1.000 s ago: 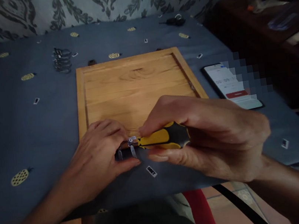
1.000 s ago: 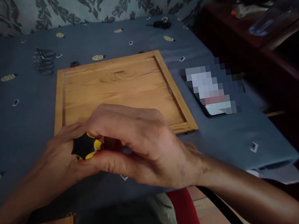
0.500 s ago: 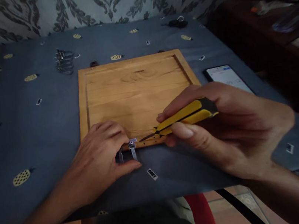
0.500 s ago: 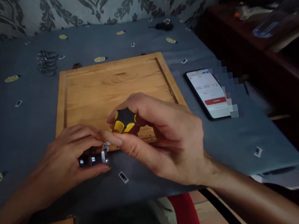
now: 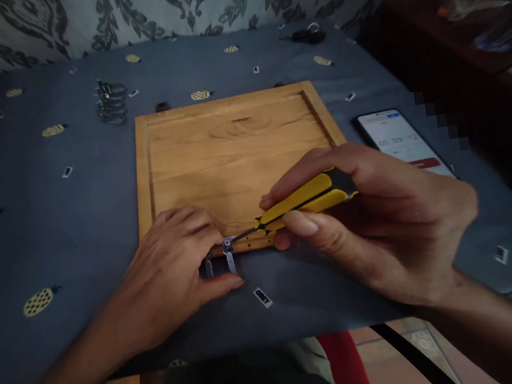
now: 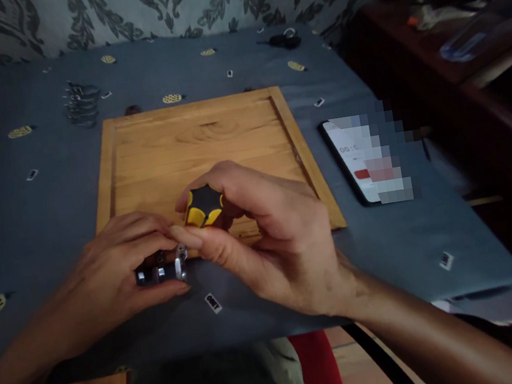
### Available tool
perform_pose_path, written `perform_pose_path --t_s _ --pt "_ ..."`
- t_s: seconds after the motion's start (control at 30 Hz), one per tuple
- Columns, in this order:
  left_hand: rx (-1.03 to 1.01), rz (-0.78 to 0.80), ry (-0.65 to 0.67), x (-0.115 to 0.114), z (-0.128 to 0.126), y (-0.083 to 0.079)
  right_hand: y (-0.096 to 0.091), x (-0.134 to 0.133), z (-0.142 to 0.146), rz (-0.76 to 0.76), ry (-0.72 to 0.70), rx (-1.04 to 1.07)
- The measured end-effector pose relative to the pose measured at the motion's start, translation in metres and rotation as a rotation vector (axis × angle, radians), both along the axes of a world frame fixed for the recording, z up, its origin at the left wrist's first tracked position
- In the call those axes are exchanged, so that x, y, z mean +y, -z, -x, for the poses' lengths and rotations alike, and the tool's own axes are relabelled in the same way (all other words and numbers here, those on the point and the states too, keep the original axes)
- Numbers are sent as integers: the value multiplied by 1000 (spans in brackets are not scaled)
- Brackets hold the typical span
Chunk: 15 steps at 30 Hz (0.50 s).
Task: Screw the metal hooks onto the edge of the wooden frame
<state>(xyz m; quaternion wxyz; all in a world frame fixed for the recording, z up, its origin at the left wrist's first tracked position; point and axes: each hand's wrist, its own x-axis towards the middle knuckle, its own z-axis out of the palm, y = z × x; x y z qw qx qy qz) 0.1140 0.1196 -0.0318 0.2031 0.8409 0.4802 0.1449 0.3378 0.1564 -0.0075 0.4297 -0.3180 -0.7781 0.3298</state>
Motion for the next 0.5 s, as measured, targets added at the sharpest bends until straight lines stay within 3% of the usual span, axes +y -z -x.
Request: perform_pose_path --t_s 0.33,0.5 --pt "32 31 2 2 1 -2 -2 -4 3 -39 -5 -30" --pt "59 34 1 3 -1 -4 -9 -3 1 -67 154 30"
